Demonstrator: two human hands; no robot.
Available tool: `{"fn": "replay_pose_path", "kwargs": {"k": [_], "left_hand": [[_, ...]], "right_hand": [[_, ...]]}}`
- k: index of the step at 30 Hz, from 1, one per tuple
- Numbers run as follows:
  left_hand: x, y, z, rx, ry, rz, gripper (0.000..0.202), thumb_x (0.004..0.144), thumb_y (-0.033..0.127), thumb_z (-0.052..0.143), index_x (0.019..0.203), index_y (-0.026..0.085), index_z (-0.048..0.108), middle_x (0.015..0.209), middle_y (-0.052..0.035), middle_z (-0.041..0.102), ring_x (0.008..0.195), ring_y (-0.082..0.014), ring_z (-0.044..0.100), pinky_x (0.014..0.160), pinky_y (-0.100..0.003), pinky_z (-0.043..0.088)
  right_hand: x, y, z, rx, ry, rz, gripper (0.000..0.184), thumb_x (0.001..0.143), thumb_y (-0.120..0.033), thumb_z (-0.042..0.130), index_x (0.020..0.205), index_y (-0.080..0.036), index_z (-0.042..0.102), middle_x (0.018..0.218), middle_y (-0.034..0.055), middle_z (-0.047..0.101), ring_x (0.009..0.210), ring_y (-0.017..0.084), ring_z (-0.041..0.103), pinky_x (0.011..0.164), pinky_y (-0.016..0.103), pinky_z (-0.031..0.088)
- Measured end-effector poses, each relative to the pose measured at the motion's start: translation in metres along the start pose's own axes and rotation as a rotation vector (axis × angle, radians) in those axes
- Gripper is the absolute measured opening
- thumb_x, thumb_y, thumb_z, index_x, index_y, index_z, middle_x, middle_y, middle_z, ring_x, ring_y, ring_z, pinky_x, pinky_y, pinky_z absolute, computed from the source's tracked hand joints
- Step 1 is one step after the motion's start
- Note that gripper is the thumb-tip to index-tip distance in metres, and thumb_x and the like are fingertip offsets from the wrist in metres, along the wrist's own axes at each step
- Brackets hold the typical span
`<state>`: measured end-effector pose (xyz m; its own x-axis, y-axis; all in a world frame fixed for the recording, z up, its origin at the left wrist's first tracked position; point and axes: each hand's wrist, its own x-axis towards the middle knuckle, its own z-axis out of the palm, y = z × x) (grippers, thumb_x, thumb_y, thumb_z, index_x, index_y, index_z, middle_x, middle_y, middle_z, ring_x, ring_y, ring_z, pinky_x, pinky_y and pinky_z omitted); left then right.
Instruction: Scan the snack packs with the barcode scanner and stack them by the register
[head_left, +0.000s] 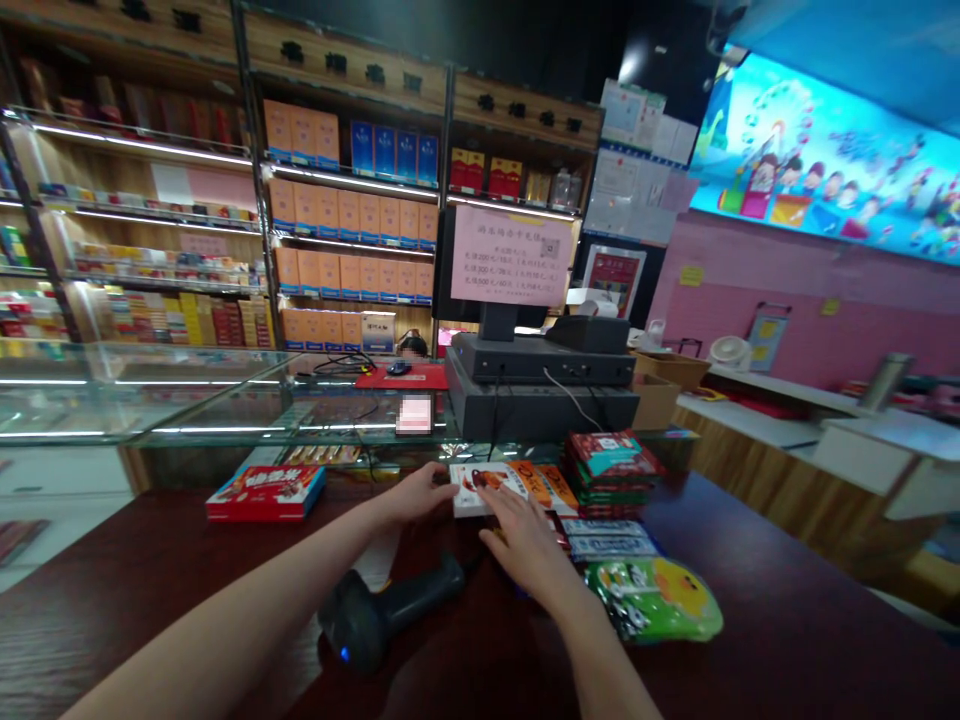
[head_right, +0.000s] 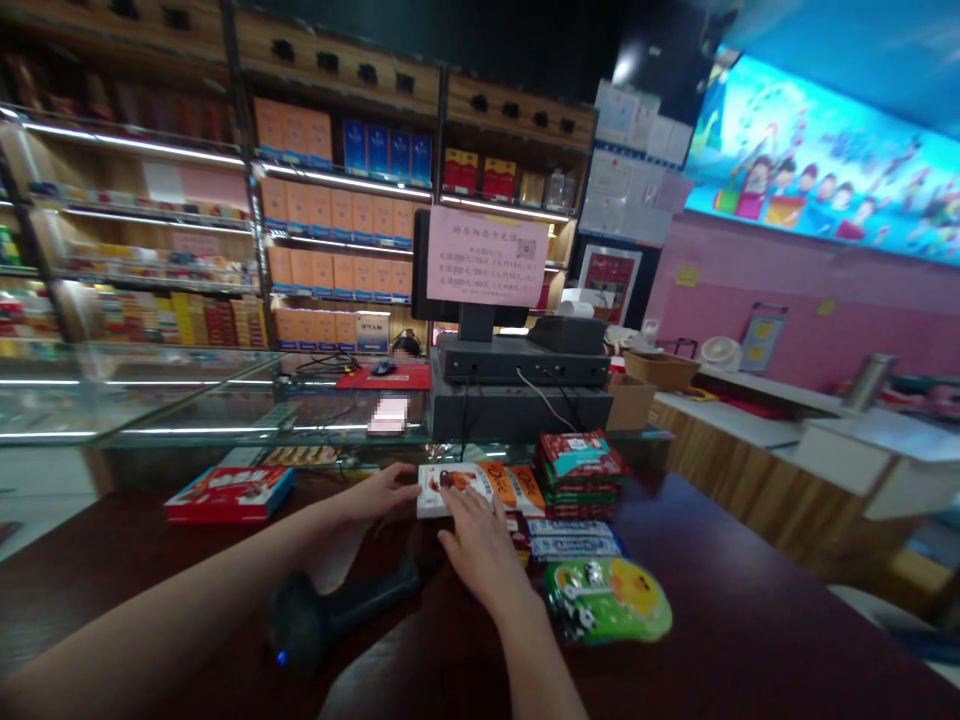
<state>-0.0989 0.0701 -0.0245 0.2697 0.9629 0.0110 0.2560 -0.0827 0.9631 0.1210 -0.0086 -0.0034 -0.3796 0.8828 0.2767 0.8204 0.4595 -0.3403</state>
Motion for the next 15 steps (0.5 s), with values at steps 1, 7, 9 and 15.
{"fn": "replay_pose_path", "kwargs": {"k": [1,7,9,15], "left_hand": [[0.002,-0.001,0.002,-0.013,-0.017,-0.023,0.065,0.069,0.049,0.076,0.119,0.013,0.055,0.066,0.0019,0.067,0.056,-0.0159,0.06,0.057,-0.027,0.044],[0.005,-0.004,0.003,-0.058,-0.04,-0.074,0.078,0.062,0.04,0.083,0.126,0.012,0.049,0.067,0.0028,0.066,0.052,-0.0113,0.056,0.052,-0.024,0.04],[0.005,-0.005,0.001,-0.073,-0.045,-0.078,0.079,0.062,0.039,0.084,0.127,0.012,0.05,0.068,0.0021,0.067,0.053,-0.0118,0.057,0.052,-0.024,0.041],[0.002,-0.002,-0.001,-0.108,-0.067,-0.108,0.087,0.06,0.032,0.087,0.134,0.01,0.048,0.072,-0.001,0.07,0.057,-0.014,0.062,0.053,-0.024,0.043]], "right_hand": [[0.0,0.0,0.0,0.011,0.008,-0.015,0.061,0.088,-0.02,0.054,0.148,-0.029,0.047,0.152,0.0063,0.051,0.144,0.027,0.041,0.121,0.057,0.022],[0.006,0.015,-0.003,-0.018,0.16,0.053,0.054,0.09,-0.024,0.052,0.144,-0.025,0.051,0.15,0.0087,0.053,0.142,0.028,0.044,0.12,0.054,0.025],[0.007,0.027,-0.002,-0.06,0.245,0.195,0.057,0.088,-0.026,0.055,0.145,-0.02,0.05,0.15,0.0139,0.051,0.142,0.032,0.043,0.116,0.052,0.032],[0.003,0.05,0.003,-0.08,0.299,0.377,0.063,0.09,-0.034,0.052,0.15,-0.017,0.041,0.146,0.018,0.054,0.134,0.038,0.05,0.108,0.055,0.04]]}}
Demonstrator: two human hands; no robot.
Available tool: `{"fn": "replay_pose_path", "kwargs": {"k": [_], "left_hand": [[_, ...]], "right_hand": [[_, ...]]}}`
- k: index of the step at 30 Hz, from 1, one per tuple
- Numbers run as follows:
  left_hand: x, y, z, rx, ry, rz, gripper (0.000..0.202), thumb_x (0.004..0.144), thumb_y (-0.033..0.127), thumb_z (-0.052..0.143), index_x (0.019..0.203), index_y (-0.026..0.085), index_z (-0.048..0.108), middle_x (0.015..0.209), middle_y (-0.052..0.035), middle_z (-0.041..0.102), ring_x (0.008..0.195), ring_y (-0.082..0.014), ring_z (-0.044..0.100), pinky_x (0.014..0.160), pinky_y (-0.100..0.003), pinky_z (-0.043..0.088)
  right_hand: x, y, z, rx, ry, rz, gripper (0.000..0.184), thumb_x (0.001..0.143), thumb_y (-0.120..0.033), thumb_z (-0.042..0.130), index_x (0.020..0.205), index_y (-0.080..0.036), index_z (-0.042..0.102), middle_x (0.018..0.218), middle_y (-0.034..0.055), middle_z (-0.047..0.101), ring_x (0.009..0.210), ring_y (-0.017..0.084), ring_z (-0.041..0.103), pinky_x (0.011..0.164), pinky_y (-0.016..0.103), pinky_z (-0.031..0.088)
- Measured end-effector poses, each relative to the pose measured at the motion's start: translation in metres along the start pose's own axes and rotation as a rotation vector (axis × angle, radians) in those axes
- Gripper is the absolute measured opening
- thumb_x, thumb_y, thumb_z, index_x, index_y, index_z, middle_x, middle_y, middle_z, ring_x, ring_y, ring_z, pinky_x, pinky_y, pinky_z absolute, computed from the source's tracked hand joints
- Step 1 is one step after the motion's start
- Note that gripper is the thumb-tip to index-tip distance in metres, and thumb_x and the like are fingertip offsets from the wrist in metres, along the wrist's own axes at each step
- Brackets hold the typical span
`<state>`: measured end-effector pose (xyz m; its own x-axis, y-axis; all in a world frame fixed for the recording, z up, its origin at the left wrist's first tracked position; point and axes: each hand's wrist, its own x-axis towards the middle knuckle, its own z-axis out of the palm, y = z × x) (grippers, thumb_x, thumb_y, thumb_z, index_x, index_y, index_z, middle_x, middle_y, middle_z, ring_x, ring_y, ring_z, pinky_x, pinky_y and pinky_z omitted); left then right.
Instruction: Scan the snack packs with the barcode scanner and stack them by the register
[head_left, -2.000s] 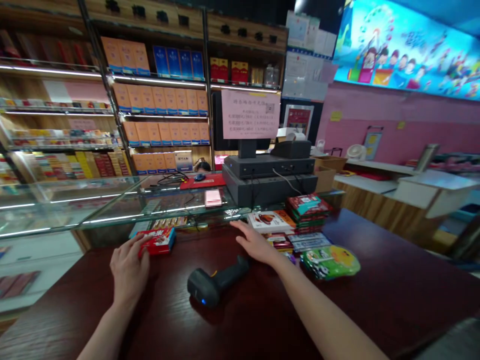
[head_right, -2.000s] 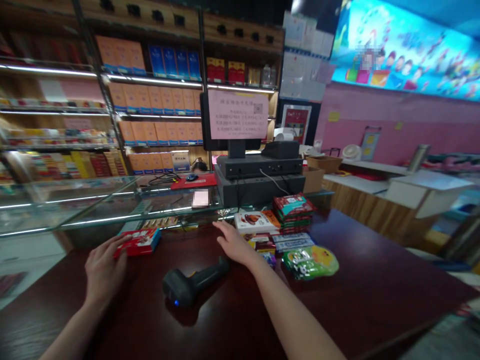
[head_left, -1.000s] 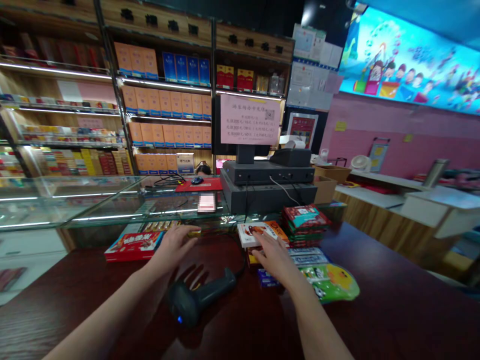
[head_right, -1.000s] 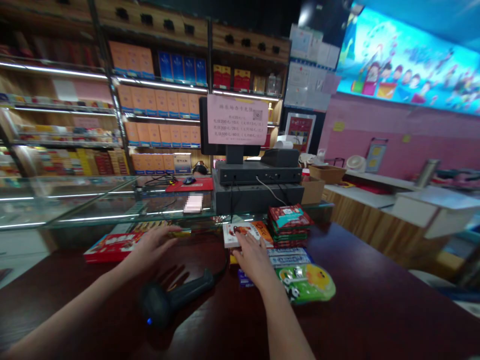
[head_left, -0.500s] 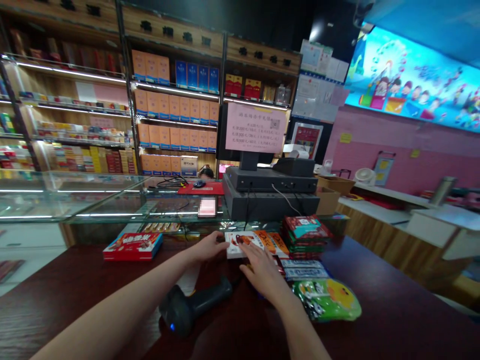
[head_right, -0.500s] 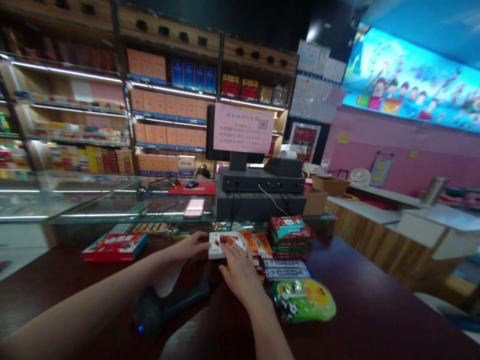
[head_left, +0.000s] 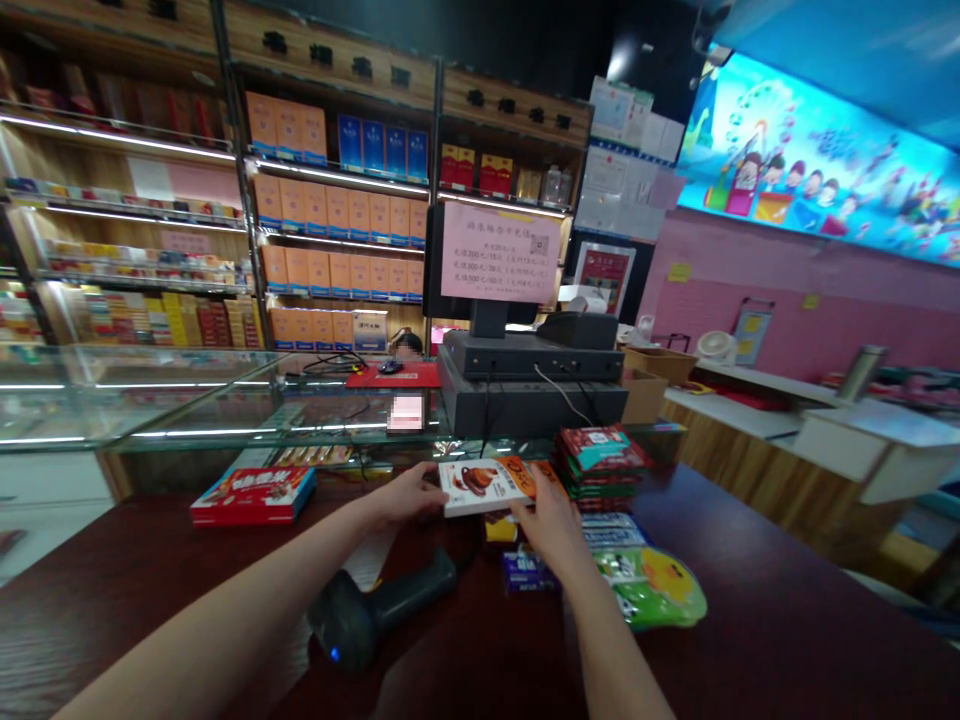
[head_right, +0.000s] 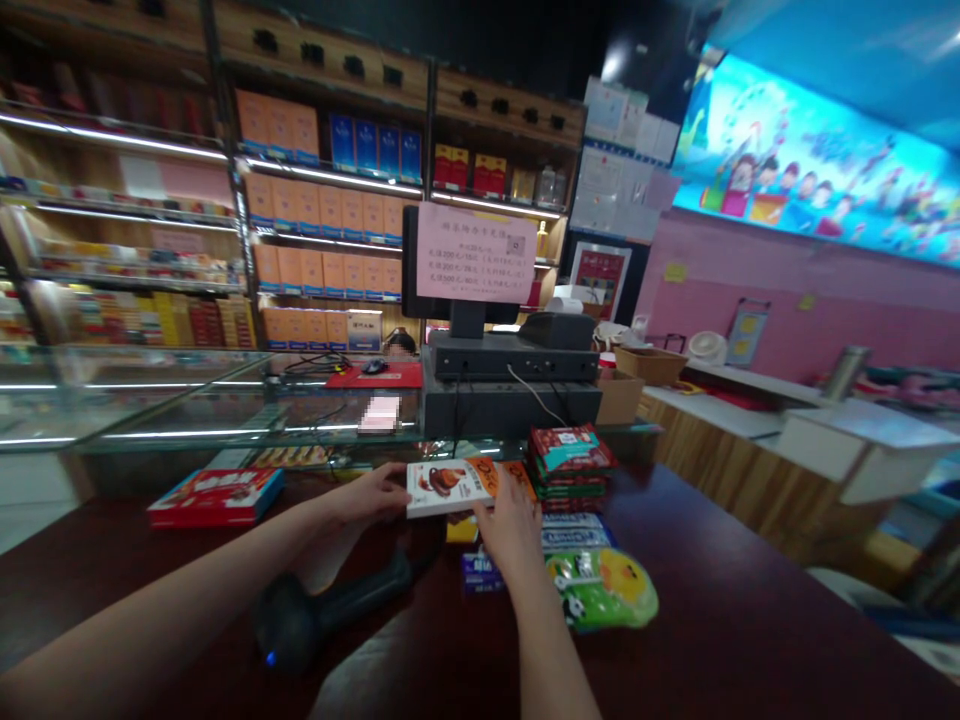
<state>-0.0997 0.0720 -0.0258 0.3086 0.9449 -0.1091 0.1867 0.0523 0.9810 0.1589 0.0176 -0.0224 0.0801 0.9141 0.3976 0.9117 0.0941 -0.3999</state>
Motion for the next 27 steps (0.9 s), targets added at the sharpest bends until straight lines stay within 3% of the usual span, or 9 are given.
{"fn": "replay_pose_path", "kwargs": {"k": [6,8,12,15,19,22,24,27], "left_hand": [[-0.009,0.003,-0.004,-0.039,-0.012,0.005,0.118,0.055,0.025,0.091,0.153,0.013,0.025,0.078,-0.0031,0.074,0.068,-0.0179,0.068,0.062,-0.026,0.048],[-0.014,0.004,-0.009,-0.06,-0.021,0.024,0.121,0.055,0.026,0.091,0.154,0.015,0.023,0.08,-0.0033,0.075,0.072,-0.0196,0.07,0.066,-0.028,0.05],[-0.028,0.011,-0.019,-0.145,-0.062,0.054,0.103,0.057,0.028,0.091,0.146,0.018,0.04,0.091,-0.0068,0.077,0.082,-0.0228,0.073,0.075,-0.033,0.055],[-0.045,0.02,-0.025,-0.234,-0.06,0.061,0.096,0.059,0.027,0.091,0.142,0.017,0.044,0.093,-0.0086,0.077,0.081,-0.0219,0.074,0.076,-0.033,0.056],[-0.07,0.031,-0.034,-0.403,-0.078,0.102,0.066,0.074,0.036,0.084,0.13,0.016,0.057,0.112,-0.0141,0.074,0.097,-0.0221,0.073,0.091,-0.034,0.054],[-0.085,0.031,-0.045,-0.425,-0.083,0.123,0.058,0.078,0.04,0.081,0.126,0.015,0.061,0.119,-0.0147,0.072,0.103,-0.0213,0.072,0.097,-0.033,0.052],[-0.092,0.027,-0.053,-0.409,-0.044,0.157,0.062,0.077,0.042,0.081,0.129,0.015,0.06,0.116,-0.0139,0.073,0.102,-0.0218,0.072,0.097,-0.035,0.052],[-0.1,0.017,-0.063,-0.286,0.119,0.239,0.07,0.075,0.044,0.081,0.134,0.015,0.057,0.104,-0.0101,0.077,0.098,-0.0229,0.072,0.094,-0.036,0.053]], "right_hand": [[0.001,-0.005,0.001,0.002,-0.07,-0.03,0.068,0.088,-0.033,0.054,0.152,-0.015,0.038,0.138,0.0205,0.06,0.132,0.038,0.052,0.108,0.057,0.038],[0.001,-0.007,0.002,0.01,-0.072,-0.042,0.068,0.088,-0.034,0.055,0.152,-0.016,0.038,0.14,0.0201,0.058,0.134,0.039,0.05,0.11,0.059,0.035],[-0.001,-0.013,0.004,0.039,-0.083,-0.07,0.066,0.086,-0.034,0.055,0.149,-0.021,0.042,0.144,0.0162,0.056,0.136,0.038,0.048,0.111,0.065,0.029],[-0.004,-0.021,0.005,0.071,-0.101,-0.103,0.069,0.082,-0.028,0.059,0.149,-0.023,0.042,0.147,0.0135,0.053,0.136,0.036,0.048,0.114,0.066,0.024],[-0.007,-0.032,0.012,0.069,-0.101,-0.168,0.075,0.078,-0.021,0.063,0.15,-0.025,0.042,0.146,0.0122,0.055,0.136,0.034,0.049,0.116,0.065,0.023],[-0.009,-0.04,0.02,0.068,-0.066,-0.208,0.06,0.085,-0.026,0.06,0.143,-0.025,0.051,0.141,0.0116,0.06,0.134,0.034,0.052,0.115,0.066,0.025],[-0.012,-0.045,0.025,0.093,-0.043,-0.242,0.048,0.09,-0.031,0.056,0.137,-0.026,0.057,0.137,0.0106,0.063,0.132,0.033,0.053,0.114,0.066,0.025],[-0.018,-0.054,0.03,0.155,-0.038,-0.315,0.041,0.094,-0.034,0.052,0.134,-0.027,0.06,0.135,0.0095,0.065,0.129,0.031,0.055,0.116,0.064,0.023]]}}
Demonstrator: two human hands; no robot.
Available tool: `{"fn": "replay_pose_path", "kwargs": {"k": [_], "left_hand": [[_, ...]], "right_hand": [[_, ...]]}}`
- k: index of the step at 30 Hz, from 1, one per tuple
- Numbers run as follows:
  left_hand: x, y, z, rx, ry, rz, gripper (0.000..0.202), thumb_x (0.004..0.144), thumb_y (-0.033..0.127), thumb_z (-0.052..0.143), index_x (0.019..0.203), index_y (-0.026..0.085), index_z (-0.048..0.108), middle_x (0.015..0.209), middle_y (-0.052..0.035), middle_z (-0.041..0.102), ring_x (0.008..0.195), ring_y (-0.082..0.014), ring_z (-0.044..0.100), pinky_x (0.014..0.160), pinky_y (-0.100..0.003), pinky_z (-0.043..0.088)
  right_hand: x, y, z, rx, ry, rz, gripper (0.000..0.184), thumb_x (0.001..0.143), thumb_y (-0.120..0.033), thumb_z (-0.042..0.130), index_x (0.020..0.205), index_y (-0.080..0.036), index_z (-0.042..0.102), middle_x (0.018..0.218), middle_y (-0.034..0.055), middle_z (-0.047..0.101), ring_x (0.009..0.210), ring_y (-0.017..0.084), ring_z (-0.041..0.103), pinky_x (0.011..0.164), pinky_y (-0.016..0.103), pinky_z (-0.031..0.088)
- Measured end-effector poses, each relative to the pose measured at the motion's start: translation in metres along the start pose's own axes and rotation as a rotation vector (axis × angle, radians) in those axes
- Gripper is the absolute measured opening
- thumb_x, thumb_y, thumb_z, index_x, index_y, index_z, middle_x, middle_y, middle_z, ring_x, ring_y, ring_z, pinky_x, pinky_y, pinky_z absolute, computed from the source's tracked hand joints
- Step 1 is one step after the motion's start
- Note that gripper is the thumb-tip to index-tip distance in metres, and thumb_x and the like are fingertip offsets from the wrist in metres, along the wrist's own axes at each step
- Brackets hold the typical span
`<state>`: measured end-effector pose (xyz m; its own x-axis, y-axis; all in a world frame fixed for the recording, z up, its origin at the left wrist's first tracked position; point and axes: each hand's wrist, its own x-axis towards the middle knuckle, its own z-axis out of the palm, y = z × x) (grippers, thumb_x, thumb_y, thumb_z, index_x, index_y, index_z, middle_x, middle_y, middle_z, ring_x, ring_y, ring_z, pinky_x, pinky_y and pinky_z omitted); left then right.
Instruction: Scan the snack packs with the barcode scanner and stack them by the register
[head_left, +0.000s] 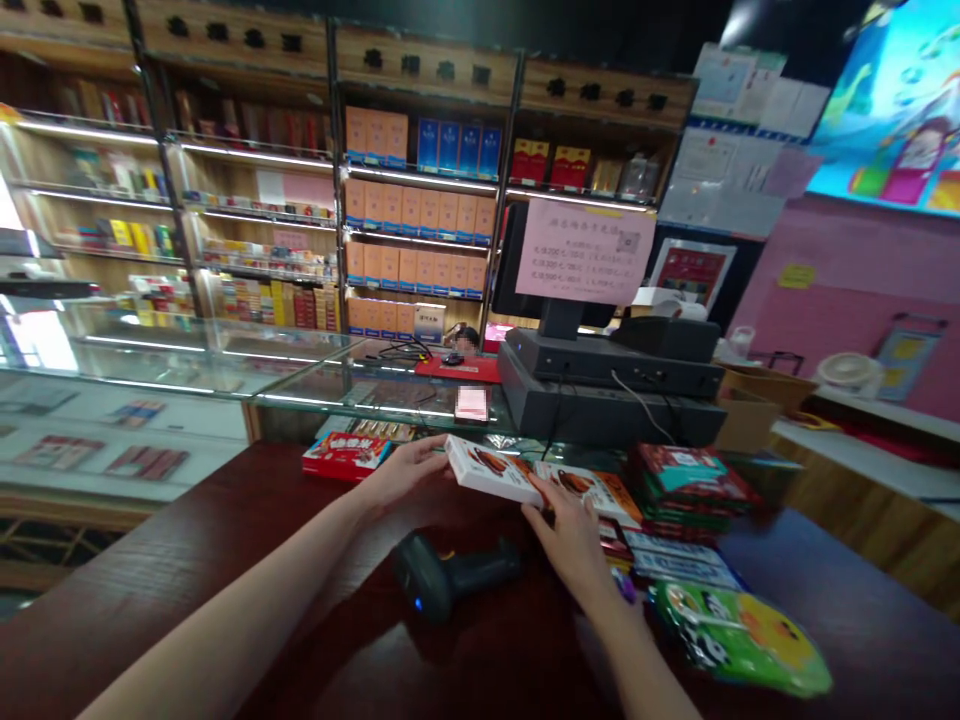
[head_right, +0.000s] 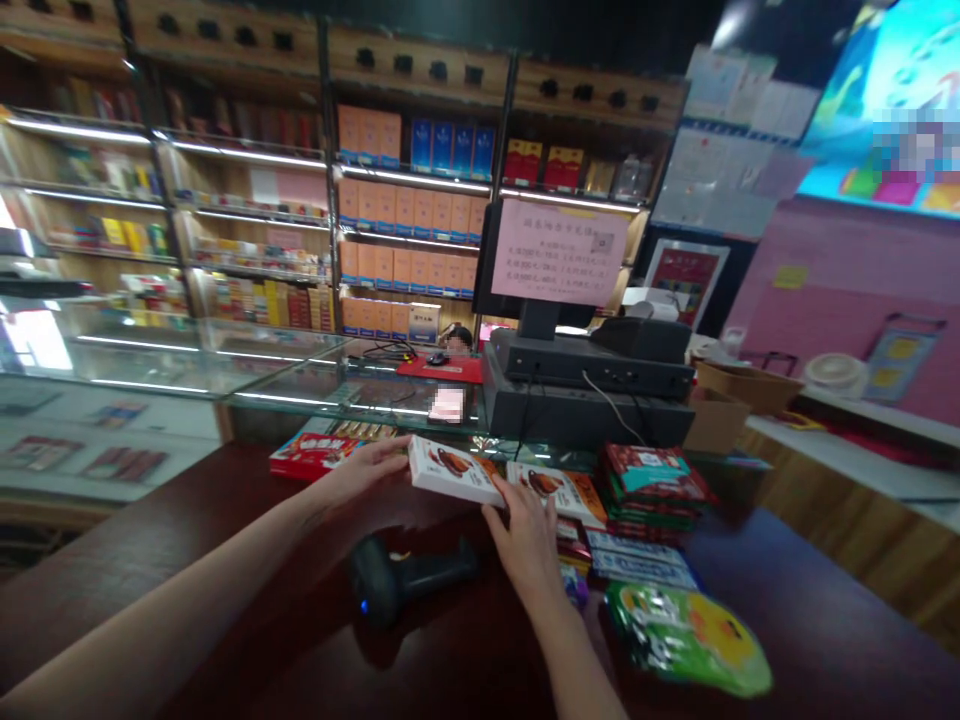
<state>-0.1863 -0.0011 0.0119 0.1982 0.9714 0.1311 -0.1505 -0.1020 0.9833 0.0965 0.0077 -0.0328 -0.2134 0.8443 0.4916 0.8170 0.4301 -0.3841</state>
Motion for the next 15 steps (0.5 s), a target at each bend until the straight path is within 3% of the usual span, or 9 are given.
{"fn": "replay_pose_path", "kwargs": {"k": [9,15], "left_hand": [[-0.047,0.006,-0.02,0.518,0.344,0.279,0.036,0.081,0.036,0.067,0.112,0.019,0.07,0.103,-0.0049,0.077,0.098,-0.0237,0.07,0.096,-0.037,0.052],[-0.069,0.004,-0.025,0.702,0.441,0.366,0.03,0.083,0.039,0.065,0.108,0.024,0.071,0.113,-0.0033,0.075,0.109,-0.0241,0.067,0.1,-0.037,0.051]], "right_hand": [[-0.01,-0.034,0.011,0.097,-0.125,-0.117,0.042,0.096,-0.032,0.049,0.138,-0.029,0.057,0.136,0.0068,0.065,0.13,0.028,0.055,0.118,0.062,0.022],[-0.01,-0.044,0.017,0.048,-0.191,-0.195,0.043,0.097,-0.026,0.051,0.139,-0.03,0.056,0.133,0.0059,0.067,0.128,0.026,0.057,0.119,0.062,0.02]]}}
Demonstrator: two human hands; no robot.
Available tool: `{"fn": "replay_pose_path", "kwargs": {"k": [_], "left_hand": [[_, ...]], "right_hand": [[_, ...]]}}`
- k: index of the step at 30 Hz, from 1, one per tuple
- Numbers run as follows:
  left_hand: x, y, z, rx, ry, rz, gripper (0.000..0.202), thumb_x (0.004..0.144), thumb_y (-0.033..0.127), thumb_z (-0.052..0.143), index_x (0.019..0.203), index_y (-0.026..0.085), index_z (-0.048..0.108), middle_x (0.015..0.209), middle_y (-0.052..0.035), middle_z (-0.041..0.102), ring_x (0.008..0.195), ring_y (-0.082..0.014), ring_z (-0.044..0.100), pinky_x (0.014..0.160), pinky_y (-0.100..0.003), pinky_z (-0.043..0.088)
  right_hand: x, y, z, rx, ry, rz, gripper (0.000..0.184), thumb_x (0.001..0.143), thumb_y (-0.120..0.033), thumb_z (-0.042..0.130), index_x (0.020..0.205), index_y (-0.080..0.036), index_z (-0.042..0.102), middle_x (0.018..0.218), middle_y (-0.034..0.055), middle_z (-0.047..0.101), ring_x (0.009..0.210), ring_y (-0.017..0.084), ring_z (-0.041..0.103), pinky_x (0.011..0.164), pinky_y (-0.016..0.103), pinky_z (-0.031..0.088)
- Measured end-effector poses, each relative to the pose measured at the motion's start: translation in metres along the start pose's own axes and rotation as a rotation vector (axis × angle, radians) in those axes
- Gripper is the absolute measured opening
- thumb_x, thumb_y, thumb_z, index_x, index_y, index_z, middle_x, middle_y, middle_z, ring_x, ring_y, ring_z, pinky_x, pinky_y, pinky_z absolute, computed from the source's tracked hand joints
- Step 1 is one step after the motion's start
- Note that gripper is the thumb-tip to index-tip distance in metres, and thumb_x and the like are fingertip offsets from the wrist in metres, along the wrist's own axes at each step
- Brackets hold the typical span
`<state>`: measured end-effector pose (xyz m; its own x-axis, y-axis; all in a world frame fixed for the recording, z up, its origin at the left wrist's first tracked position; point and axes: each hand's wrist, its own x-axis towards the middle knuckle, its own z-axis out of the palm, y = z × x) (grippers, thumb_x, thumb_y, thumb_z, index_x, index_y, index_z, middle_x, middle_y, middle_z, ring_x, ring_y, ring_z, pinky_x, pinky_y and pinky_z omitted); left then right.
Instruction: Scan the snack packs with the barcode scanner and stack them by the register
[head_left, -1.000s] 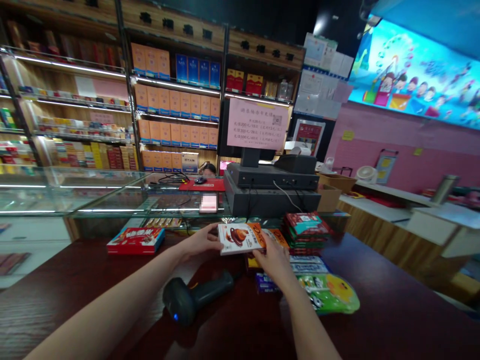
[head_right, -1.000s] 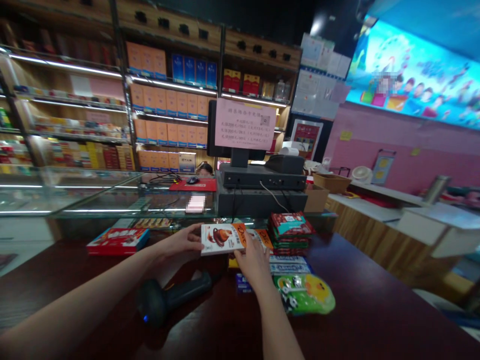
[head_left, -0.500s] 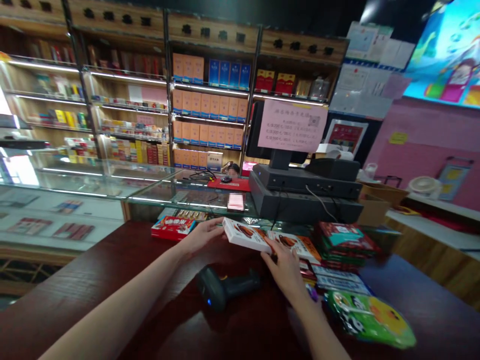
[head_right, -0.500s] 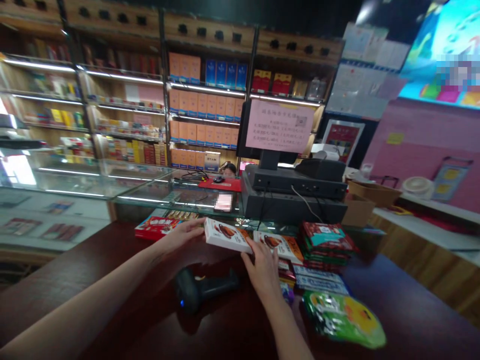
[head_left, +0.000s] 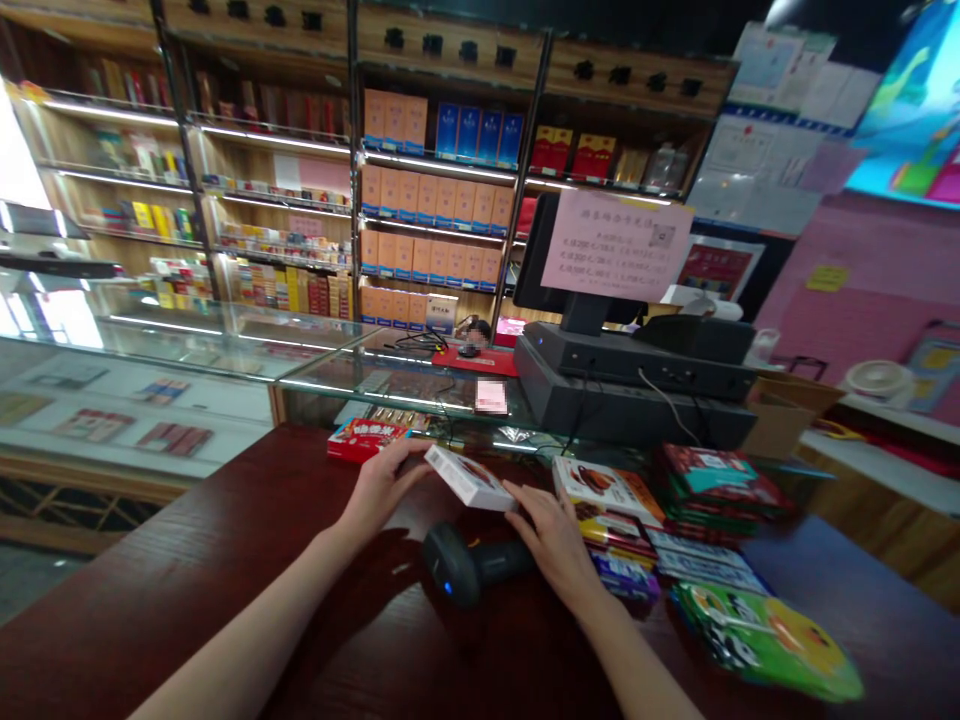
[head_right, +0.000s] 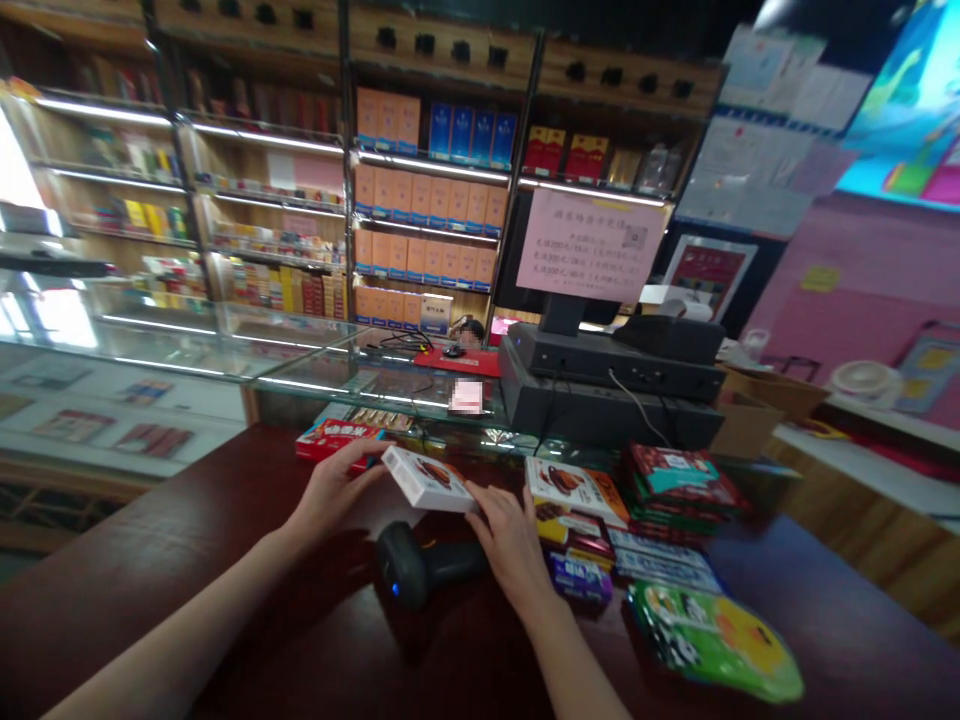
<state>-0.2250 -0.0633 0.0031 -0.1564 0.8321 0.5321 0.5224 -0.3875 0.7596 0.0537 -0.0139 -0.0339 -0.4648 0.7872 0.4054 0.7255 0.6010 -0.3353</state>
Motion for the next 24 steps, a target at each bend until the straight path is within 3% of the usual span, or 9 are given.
{"fn": "replay_pose_path", "kwargs": {"k": [4,13,24], "left_hand": [[-0.004,-0.003,0.0,-0.008,-0.058,-0.002,0.038,0.087,0.037,0.063,0.123,0.025,0.065,0.114,-0.0026,0.074,0.107,-0.022,0.068,0.098,-0.035,0.052],[-0.005,-0.016,-0.009,0.215,-0.004,0.339,0.024,0.096,0.038,0.055,0.114,0.024,0.064,0.109,-0.0042,0.072,0.102,-0.0197,0.069,0.091,-0.034,0.057],[-0.005,-0.041,-0.021,0.416,0.09,0.386,0.024,0.099,0.041,0.05,0.112,0.023,0.061,0.11,-0.005,0.069,0.104,-0.0208,0.066,0.095,-0.036,0.052]], "right_hand": [[0.002,-0.001,0.004,-0.02,-0.018,-0.047,0.042,0.097,-0.022,0.051,0.137,-0.031,0.057,0.127,0.0047,0.07,0.125,0.024,0.06,0.12,0.062,0.02],[0.001,0.002,0.007,-0.023,0.032,-0.077,0.045,0.095,-0.019,0.051,0.138,-0.03,0.057,0.126,0.006,0.071,0.121,0.025,0.062,0.118,0.064,0.024],[-0.007,-0.01,-0.012,0.165,-0.111,-0.222,0.036,0.101,-0.03,0.051,0.136,-0.029,0.057,0.128,0.0058,0.07,0.119,0.021,0.063,0.119,0.056,0.028]]}}
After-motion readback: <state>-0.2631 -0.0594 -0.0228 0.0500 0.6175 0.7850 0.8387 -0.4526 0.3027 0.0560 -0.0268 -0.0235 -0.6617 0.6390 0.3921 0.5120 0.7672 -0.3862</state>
